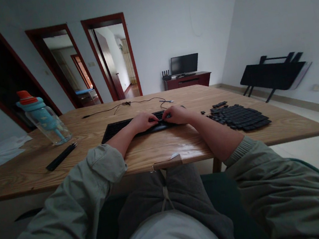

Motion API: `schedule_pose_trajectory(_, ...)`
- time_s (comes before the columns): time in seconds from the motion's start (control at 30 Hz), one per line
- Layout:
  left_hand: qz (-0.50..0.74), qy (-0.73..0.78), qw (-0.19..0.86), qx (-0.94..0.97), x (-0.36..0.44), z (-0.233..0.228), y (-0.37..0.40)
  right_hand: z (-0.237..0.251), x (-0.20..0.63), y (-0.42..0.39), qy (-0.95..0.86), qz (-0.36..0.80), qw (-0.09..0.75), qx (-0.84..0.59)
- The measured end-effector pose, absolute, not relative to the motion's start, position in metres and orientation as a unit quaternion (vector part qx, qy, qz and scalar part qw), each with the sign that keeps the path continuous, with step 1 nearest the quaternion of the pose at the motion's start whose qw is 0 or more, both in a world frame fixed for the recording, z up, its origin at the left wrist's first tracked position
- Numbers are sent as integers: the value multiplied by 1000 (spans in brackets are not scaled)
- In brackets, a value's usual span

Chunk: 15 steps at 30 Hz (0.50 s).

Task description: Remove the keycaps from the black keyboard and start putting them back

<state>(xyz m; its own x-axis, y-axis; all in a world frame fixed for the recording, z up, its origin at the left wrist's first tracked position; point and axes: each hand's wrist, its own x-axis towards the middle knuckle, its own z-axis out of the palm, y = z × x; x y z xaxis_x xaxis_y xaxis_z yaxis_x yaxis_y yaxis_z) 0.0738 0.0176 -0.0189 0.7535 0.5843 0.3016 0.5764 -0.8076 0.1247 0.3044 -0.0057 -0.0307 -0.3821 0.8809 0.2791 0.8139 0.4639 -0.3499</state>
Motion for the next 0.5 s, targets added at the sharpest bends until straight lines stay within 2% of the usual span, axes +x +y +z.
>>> schedule_pose_trajectory(0.5,154,301,-15,941,74,-16,13,-30,304,-7,-830,69,215,-511)
